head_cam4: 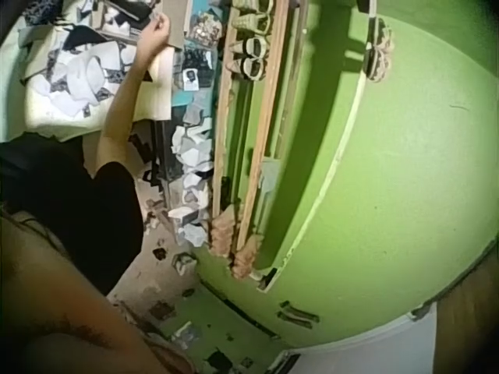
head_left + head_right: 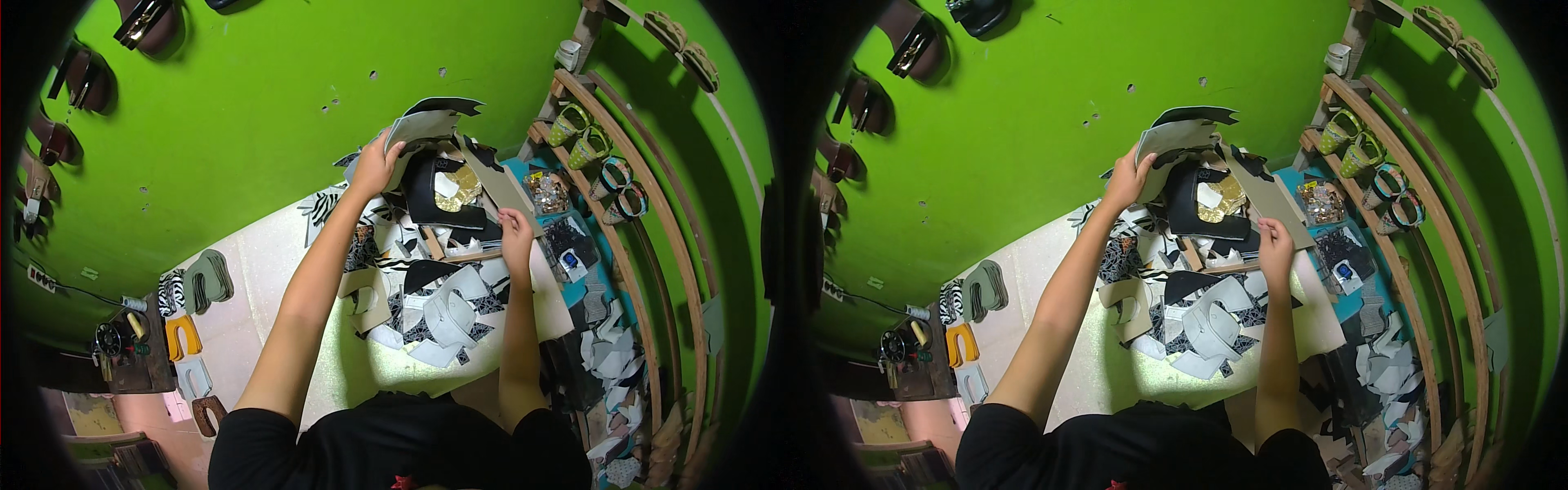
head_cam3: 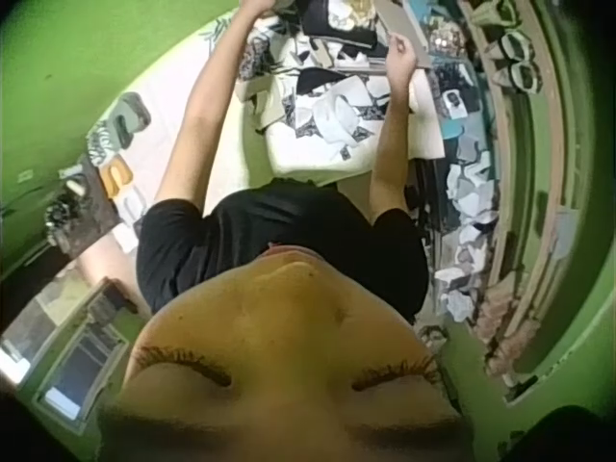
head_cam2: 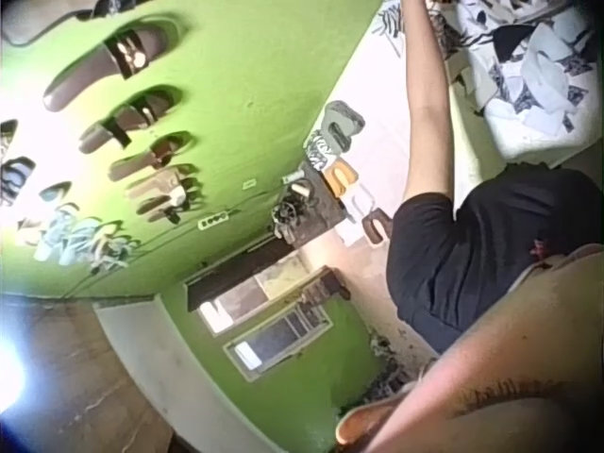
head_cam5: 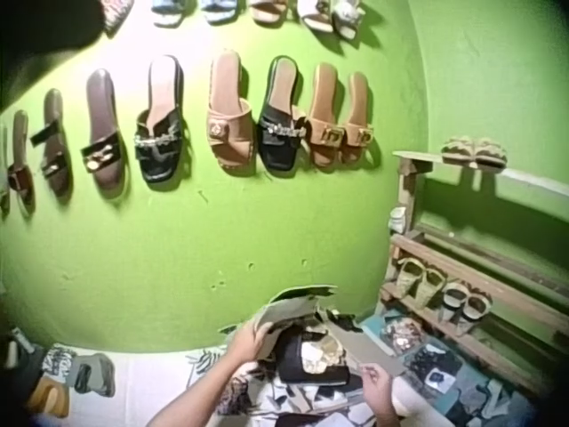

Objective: The recorder is sorting and inspecting various cut fabric and leather pieces of shoe uppers on a workbench.

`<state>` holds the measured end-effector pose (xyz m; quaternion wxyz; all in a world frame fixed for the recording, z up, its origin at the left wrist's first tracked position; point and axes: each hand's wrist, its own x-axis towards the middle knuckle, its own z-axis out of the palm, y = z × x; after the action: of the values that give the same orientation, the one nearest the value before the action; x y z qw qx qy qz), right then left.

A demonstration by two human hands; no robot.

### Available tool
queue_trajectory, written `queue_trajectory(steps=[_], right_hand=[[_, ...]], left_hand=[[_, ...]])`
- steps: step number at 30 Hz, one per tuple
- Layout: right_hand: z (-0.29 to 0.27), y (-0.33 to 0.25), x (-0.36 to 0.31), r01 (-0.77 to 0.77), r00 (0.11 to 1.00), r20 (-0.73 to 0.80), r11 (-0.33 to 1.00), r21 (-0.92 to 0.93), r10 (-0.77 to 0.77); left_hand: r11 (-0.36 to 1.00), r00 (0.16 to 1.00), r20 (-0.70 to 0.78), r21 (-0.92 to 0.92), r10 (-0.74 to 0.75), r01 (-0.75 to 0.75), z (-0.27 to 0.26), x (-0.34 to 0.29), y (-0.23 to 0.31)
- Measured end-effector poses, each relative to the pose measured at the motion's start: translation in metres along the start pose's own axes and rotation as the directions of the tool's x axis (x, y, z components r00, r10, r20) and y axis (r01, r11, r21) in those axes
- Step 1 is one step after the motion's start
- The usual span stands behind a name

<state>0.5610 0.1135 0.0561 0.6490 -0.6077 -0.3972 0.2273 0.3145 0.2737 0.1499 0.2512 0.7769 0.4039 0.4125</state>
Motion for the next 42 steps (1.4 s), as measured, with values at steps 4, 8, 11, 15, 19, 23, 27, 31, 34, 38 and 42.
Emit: queue_trajectory(steps=[4,8,11,15,19,23,27,31,34,38,42], right_hand=[[0.024,0.008,0.023,0.068,0.970,0.221,0.766,-0.639,0.098],[0.043,0.024,0.038,0.174,0.898,0.346,0.502,-0.847,0.273],[0.047,0.049,0.049,0.020,0.899,0.232,0.495,-0.868,0.371],[0.045,0.071,0.054,-0.073,0.856,0.097,0.305,-0.950,0.507],[0.045,0.024,0.030,-0.053,0.939,0.155,0.574,-0.817,0.307],[0.041,-0.009,0.004,0.094,0.987,0.160,0.741,-0.665,0.018],[0.031,-0.016,0.002,-0.067,0.986,0.112,0.903,-0.423,0.125],[0.017,-0.009,0.003,-0.161,0.978,0.025,0.832,-0.531,0.205],[0.008,0.011,0.006,-0.156,0.982,0.026,0.877,-0.454,0.188],[-0.002,0.023,0.010,-0.109,0.994,-0.040,0.889,-0.444,0.102],[-0.019,0.019,0.012,-0.268,0.957,0.031,0.923,-0.277,0.287]], left_hand=[[0.999,0.998,-0.062,0.041,0.021,-0.018,-0.005,-0.009,-0.006],[0.997,0.994,-0.088,0.051,0.058,-0.054,0.000,-0.019,-0.004],[0.998,0.995,-0.074,0.035,0.061,-0.058,0.003,-0.023,0.003],[0.998,0.997,-0.055,0.027,0.055,-0.054,0.016,-0.028,0.000],[0.998,0.998,-0.031,-0.019,0.061,-0.061,0.019,-0.036,0.007],[0.989,0.990,0.002,-0.037,0.143,-0.143,0.037,-0.045,0.013],[0.982,0.951,0.263,0.055,0.163,-0.183,0.058,-0.054,0.007],[0.908,0.861,0.509,0.362,-0.004,-0.210,0.066,-0.068,0.020],[0.848,0.874,0.481,0.435,0.065,-0.302,0.068,-0.071,0.012],[0.983,0.948,0.313,0.151,0.053,-0.105,0.062,-0.053,0.002],[0.994,0.988,0.150,0.108,-0.030,0.014,0.051,-0.033,0.003]])
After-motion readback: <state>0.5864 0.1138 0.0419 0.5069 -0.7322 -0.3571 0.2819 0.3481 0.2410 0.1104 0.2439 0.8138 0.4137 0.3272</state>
